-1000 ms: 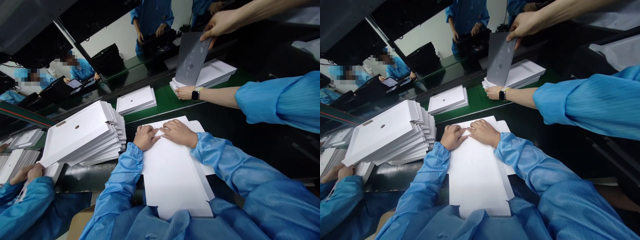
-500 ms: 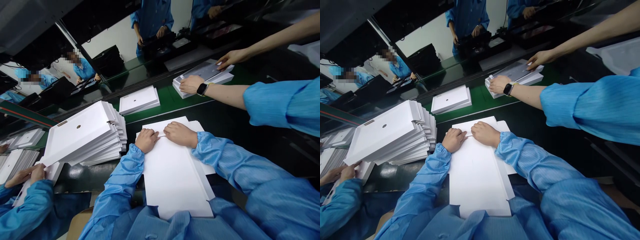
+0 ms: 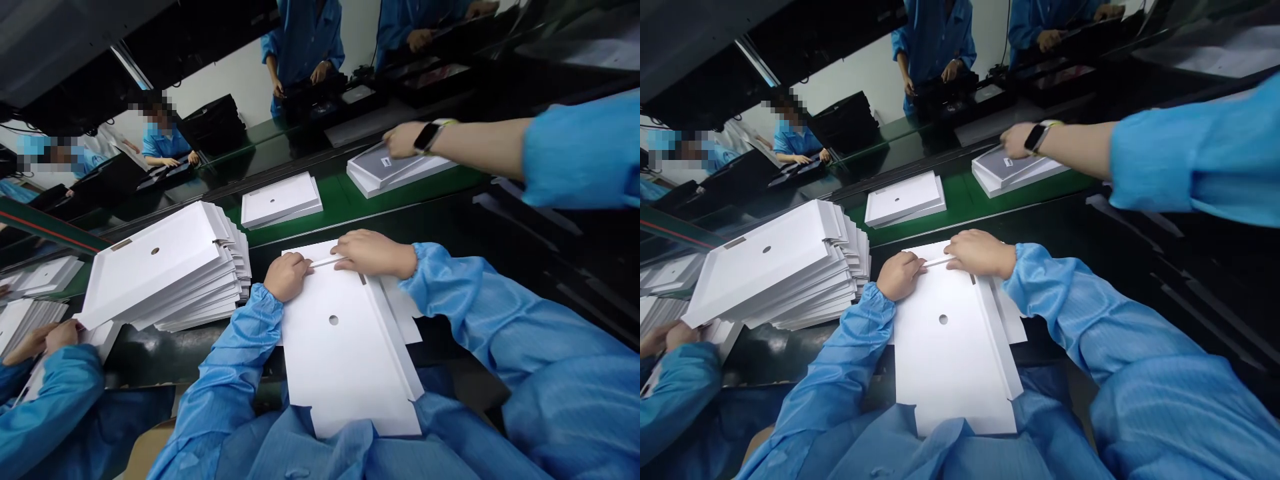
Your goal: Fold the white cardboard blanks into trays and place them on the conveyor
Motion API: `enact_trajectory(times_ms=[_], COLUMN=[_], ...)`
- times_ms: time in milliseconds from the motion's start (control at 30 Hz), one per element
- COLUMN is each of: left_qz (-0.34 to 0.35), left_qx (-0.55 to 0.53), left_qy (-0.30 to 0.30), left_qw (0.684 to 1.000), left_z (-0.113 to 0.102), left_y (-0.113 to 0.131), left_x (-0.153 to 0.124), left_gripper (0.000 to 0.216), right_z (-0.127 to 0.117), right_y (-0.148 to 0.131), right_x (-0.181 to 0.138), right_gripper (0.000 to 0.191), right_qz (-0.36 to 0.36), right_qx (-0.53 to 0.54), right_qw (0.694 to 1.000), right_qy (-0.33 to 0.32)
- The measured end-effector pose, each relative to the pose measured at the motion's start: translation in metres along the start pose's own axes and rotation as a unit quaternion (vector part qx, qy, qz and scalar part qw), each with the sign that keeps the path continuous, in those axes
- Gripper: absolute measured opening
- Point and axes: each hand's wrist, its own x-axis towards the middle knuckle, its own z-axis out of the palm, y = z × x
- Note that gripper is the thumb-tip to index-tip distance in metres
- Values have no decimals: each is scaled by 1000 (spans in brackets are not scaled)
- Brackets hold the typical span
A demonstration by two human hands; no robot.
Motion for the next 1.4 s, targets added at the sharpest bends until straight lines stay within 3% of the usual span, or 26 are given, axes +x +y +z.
enact_trajectory(times_ms=[167,567,667,800,1000,1100,1167,1233,1300,1400], left_qz=[3,-31,-37,-34,-33,-80,-144,-210,-250,-245], left_qx=[19,-29,-38,-38,-88,-126,-170,-255,-360,-464], left_qy=[30,40,26,61,87,105,115,92,21,-105], left_qw=[999,998,998,997,992,983,968,939,899,845], left_z=[6,9,16,22,14,7,3,-2,-7,-18], left_y=[-2,-13,-16,-15,-12,-13,-14,-14,-13,-9], left_x=[-5,-14,-18,-19,-14,-17,-23,-31,-40,-47], left_gripper=[31,27,23,23,23,32,50,70,88,98], right_z=[0,16,19,17,15,15,14,11,7,-1], right_y=[13,12,12,8,2,2,5,9,14,15], right_x=[-8,-18,-22,-25,-21,-26,-35,-48,-65,-93], right_gripper=[24,24,26,26,36,35,36,38,40,43], right_qz=[25,46,40,48,84,109,138,180,217,250], right_qx=[53,75,55,49,117,125,132,136,135,109], right_qw=[997,994,996,996,989,984,975,962,951,947], right_qy=[-42,64,63,58,25,64,112,155,175,172])
